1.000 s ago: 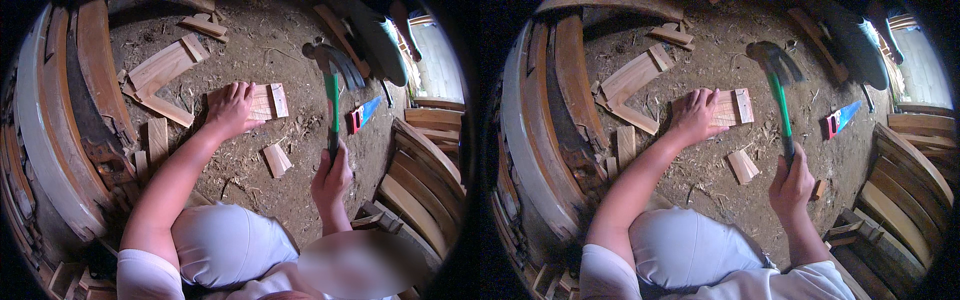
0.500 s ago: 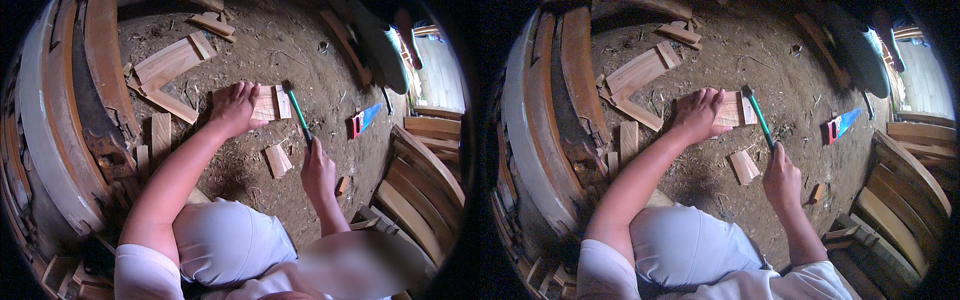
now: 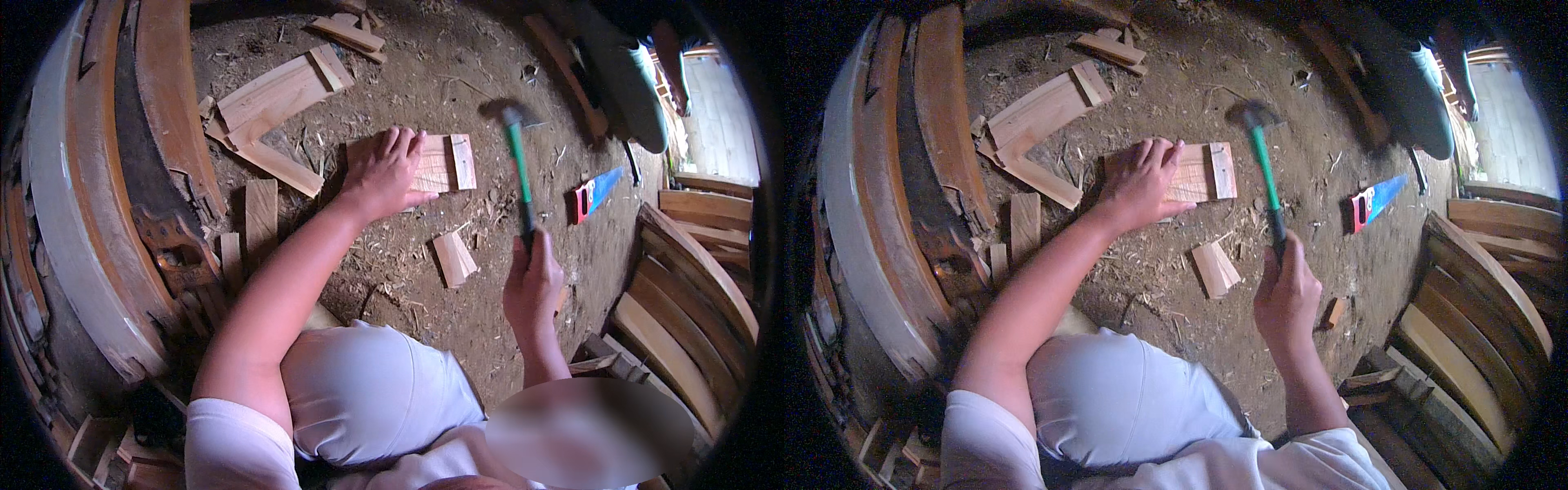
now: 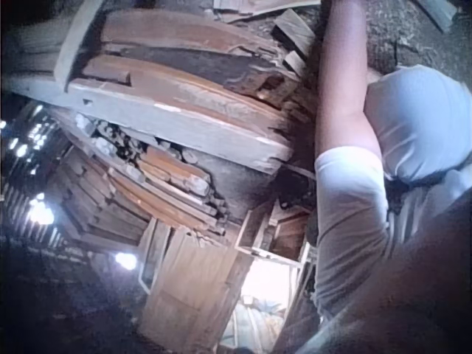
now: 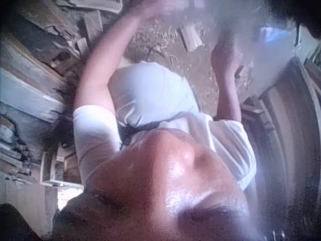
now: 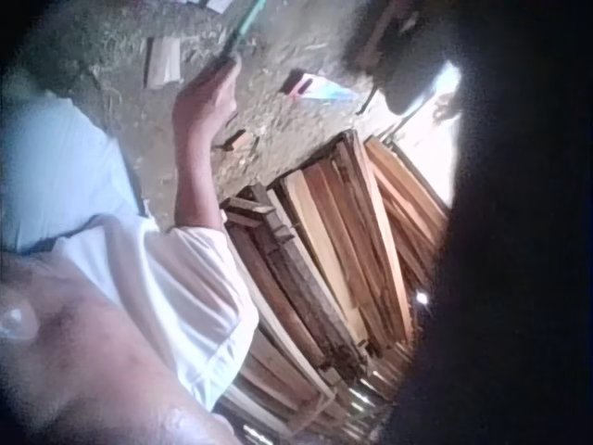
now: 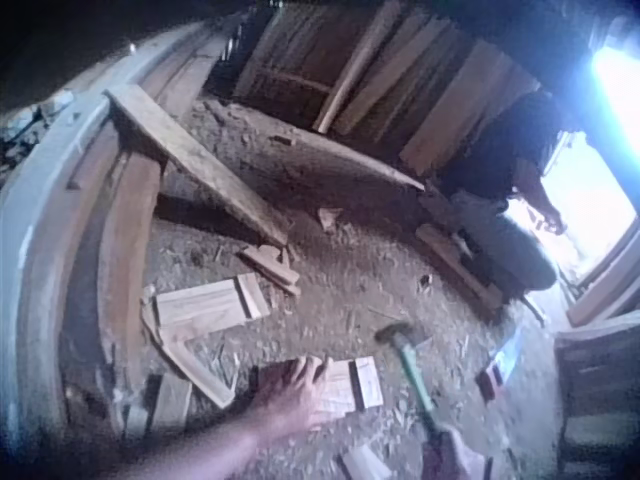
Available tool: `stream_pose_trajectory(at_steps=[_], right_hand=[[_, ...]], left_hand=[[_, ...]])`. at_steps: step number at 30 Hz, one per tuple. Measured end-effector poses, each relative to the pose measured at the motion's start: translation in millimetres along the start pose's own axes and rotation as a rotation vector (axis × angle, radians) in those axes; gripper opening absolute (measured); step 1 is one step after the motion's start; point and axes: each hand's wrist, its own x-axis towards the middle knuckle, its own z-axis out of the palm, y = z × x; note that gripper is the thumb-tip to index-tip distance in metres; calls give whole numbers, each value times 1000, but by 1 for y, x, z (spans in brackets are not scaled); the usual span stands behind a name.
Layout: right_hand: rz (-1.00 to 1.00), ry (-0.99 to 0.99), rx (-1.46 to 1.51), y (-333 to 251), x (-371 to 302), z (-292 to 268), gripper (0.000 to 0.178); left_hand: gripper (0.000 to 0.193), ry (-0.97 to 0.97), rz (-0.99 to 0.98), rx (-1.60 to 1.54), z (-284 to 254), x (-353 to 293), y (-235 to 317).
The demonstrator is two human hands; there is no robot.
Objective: The person sits on the floor and assembles small wooden pieces by aligning them and hammering nails to join them. The person repeatedly picks up pieces, positions them, and uses a hammer to secure the joints.
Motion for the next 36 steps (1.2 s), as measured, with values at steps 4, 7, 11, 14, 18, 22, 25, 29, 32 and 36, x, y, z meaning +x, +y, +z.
stream_pose_trajectory(at_steps=[4, 7, 11, 14, 18, 22, 25, 29, 32, 36], right_hand=[[-100, 161, 48, -7, -3, -2, 38], [-108, -15, -171, 34, -6, 33, 40], [-53, -11, -43, 37, -7, 36, 39], [-66, 95, 71, 27, -10, 25, 38], [-134, 56, -63, 42, -2, 28, 39], [-100, 10, -111, 38, 0, 20, 39], [-116, 129, 53, 18, -1, 3, 39], [-194, 145, -25, 47, -10, 26, 41], [-22, -81, -72, 39, -7, 32, 35], [37, 44, 151, 21, -9, 9, 30]], left_hand=[[105, 30, -9, 0, 8, 2, -5], [105, 67, 12, 11, 8, 4, -3], [106, -36, 3, -1, -2, 5, -1], [104, 22, -36, 9, 4, 0, -6], [103, 30, -10, 28, 0, 3, 0], [101, 51, 23, 24, -1, 3, -2], [99, 69, 5, 7, 4, 0, -7], [100, -5, -7, 9, -2, 6, 2], [101, 63, -9, 13, 6, 1, -5], [104, -67, -25, -9, -5, 4, -5]])
